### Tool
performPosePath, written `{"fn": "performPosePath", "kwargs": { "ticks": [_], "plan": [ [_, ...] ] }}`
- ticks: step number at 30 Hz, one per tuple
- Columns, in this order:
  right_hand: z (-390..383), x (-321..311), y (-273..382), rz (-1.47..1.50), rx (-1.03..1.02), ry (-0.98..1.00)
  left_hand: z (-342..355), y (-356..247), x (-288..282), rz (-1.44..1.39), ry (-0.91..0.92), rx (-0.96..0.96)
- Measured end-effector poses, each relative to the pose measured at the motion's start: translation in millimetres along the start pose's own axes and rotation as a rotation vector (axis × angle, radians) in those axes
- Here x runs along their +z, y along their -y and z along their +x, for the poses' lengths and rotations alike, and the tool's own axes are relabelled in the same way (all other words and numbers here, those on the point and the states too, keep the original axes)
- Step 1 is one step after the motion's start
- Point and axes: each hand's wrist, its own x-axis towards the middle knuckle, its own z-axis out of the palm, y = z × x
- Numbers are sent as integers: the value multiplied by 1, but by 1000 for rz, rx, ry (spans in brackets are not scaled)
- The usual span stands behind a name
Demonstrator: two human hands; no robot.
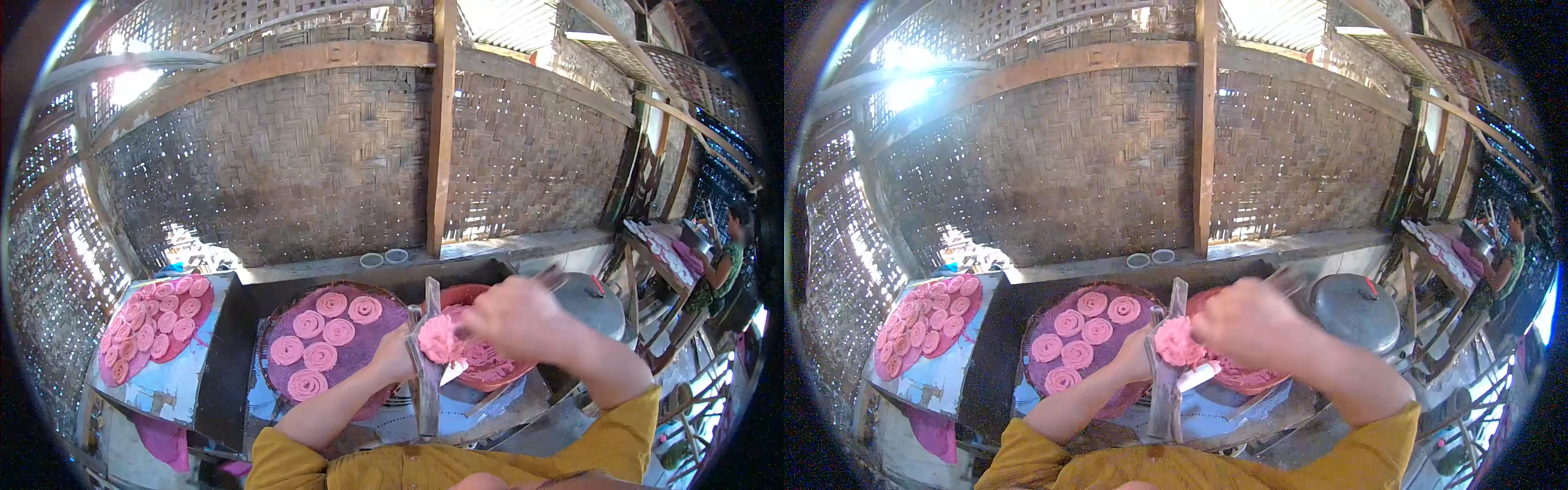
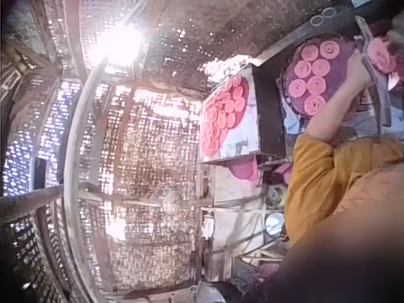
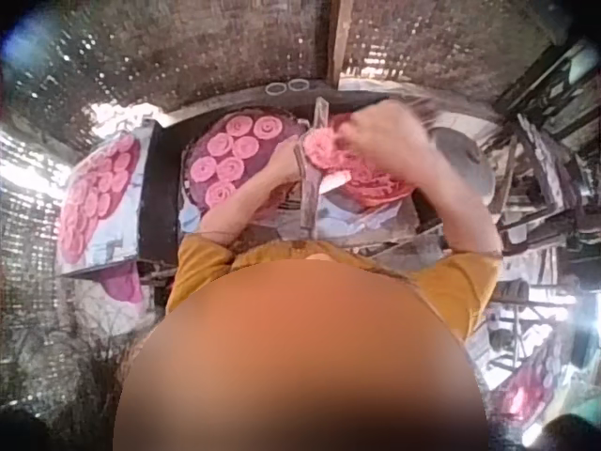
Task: The person uses a wooden extruder tool to pipe pink dough into rose shapes onto a purple mat. They repeatedly fill the tool with dough from a red bowl and press it through the nozzle to form spirals, arranging the finished cakes on the mat.
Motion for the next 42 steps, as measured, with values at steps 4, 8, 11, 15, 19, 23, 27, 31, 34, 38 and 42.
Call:
{"fn": "performPosePath", "kwargs": {
  "ticks": [4,8,11,15,19,23,27,31,34,38,42],
  "plan": [
    [1,28,34,-297,-165,-266,0,2,-6,-139,51,-31],
    [-14,21,26,-223,-87,-332,-4,16,-14,-161,34,-90],
    [-47,-13,3,-53,143,-418,4,30,-21,-1061,158,-291],
    [-44,-16,-9,16,249,-380,-5,52,-3,-318,130,-90],
    [-30,-18,-7,28,164,-143,-5,17,-13,33,43,-46],
    [-10,0,2,40,87,-114,3,-12,-18,37,109,-88],
    [8,39,12,-41,-15,-181,17,4,-5,11,173,-98],
    [-1,55,3,-58,-1,-118,41,-21,-16,-90,332,-212],
    [-19,56,-12,-6,95,-114,62,-7,-2,-266,333,-90],
    [-53,52,-38,80,294,-162,86,-21,-11,-304,427,-16],
    [-98,58,-55,171,562,-231,111,-36,-13,-240,441,258]
  ]
}}
